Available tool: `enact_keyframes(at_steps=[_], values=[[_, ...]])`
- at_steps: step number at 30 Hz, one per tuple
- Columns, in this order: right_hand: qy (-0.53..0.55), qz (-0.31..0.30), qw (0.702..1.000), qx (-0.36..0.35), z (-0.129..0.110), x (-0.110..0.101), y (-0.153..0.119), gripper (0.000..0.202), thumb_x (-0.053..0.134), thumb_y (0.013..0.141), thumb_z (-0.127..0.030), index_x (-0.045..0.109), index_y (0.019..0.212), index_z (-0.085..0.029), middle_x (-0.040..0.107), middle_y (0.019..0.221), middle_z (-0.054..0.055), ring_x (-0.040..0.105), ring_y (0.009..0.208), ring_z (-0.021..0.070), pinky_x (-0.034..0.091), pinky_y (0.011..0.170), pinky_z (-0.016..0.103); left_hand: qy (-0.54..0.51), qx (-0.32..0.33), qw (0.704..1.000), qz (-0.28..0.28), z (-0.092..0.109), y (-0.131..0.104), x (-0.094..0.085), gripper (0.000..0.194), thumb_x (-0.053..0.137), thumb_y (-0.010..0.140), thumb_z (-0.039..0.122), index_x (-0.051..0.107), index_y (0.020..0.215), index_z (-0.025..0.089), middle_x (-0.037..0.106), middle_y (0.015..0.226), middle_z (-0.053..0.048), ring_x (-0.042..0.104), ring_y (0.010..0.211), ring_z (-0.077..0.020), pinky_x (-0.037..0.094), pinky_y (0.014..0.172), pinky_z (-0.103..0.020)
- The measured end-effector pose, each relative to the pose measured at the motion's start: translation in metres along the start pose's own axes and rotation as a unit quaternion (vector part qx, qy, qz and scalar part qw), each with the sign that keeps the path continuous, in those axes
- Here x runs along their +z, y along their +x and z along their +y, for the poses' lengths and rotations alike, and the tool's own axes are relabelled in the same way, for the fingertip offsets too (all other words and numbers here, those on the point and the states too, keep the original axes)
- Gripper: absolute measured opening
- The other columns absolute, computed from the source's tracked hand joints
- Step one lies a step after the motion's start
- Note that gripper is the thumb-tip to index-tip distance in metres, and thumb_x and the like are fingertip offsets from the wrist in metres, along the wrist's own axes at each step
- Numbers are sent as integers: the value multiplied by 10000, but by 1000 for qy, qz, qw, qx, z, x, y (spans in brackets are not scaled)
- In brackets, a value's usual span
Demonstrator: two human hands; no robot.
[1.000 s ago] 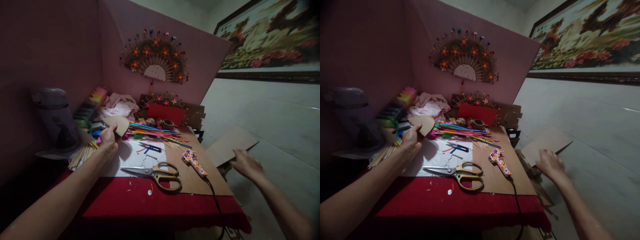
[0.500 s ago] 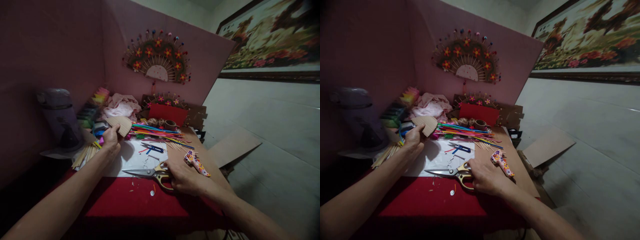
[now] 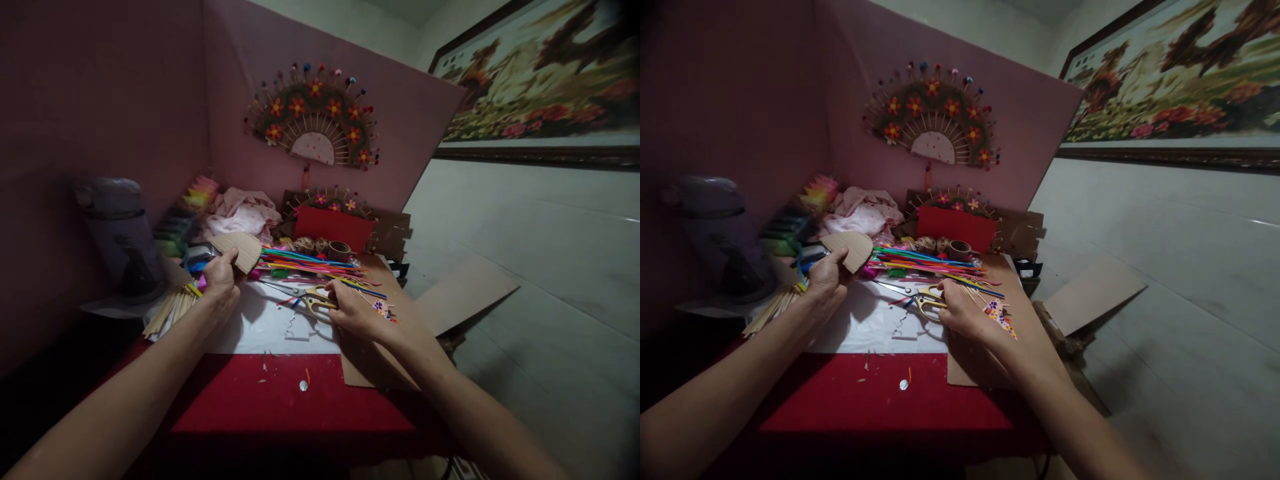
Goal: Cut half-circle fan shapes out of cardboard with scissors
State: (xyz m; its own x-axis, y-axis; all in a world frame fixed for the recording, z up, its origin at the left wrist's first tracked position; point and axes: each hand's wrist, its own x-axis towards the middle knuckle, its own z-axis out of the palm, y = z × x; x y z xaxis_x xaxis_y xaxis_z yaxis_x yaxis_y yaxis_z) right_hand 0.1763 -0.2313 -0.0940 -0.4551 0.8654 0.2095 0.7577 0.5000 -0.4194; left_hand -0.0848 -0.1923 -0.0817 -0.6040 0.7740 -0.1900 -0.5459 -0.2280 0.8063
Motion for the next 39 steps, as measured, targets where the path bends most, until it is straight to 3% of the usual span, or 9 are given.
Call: enact_keyframes(at_steps=[13,17,20,22,24,27,30,34,39], values=[[-36,14,998,-40,16,11,27,271,482,698,7,539,904,-159,606,922,73,537,833,175,418,765,282,-7,2,1000,-24,-5,2,0,60,617,691,149,560,693,168,587,613,11,513,491,-109,385,412,-224],[-37,45,997,-59,8,10,31,201,512,750,-28,602,878,-154,617,959,89,527,926,199,397,859,336,-1,-11,997,-79,-5,-3,1,91,651,665,152,600,740,151,620,653,0,548,519,-119,446,478,-250],[88,99,990,-52,-12,11,37,135,485,872,-188,610,909,-155,630,926,70,556,881,178,426,826,324,21,-32,983,-181,-9,-9,0,193,720,604,180,643,776,139,656,708,-28,572,540,-136,459,498,-268],[215,102,971,-19,-25,16,42,225,468,903,-348,590,933,-161,629,853,44,574,787,161,458,721,294,45,-39,963,-261,-14,-15,-1,266,774,561,219,659,784,134,663,727,-36,577,558,-138,457,512,-267],[329,112,937,17,-35,24,47,283,547,841,-419,556,968,-167,631,840,32,588,742,157,470,650,276,67,-42,945,-318,-20,-20,-3,324,815,522,255,669,784,130,662,729,-38,577,573,-137,442,517,-258],[443,176,878,38,-41,39,51,324,683,713,-352,538,946,-179,648,857,29,609,734,157,487,646,272,89,-42,927,-363,-27,-28,-5,357,841,505,280,677,787,136,654,712,-31,555,551,-122,398,491,-235],[516,209,830,36,-40,49,49,333,714,677,-313,551,939,-187,664,850,24,613,707,146,491,635,260,83,-41,913,-397,-30,-31,-6,300,828,560,337,650,696,137,604,626,-6,499,495,-92,359,462,-216],[589,178,785,65,-33,54,42,420,742,662,-348,566,1010,-192,653,738,-9,494,470,83,372,414,196,52,-45,883,-465,-31,-30,-8,308,749,688,408,626,654,127,561,577,0,480,493,-84,370,484,-212],[648,140,746,67,-26,57,38,428,752,681,-371,598,1040,-195,611,708,-30,431,405,45,346,377,181,48,-49,873,-483,-32,-36,-8,270,724,731,376,672,727,111,596,608,-13,505,517,-82,386,508,-205]])
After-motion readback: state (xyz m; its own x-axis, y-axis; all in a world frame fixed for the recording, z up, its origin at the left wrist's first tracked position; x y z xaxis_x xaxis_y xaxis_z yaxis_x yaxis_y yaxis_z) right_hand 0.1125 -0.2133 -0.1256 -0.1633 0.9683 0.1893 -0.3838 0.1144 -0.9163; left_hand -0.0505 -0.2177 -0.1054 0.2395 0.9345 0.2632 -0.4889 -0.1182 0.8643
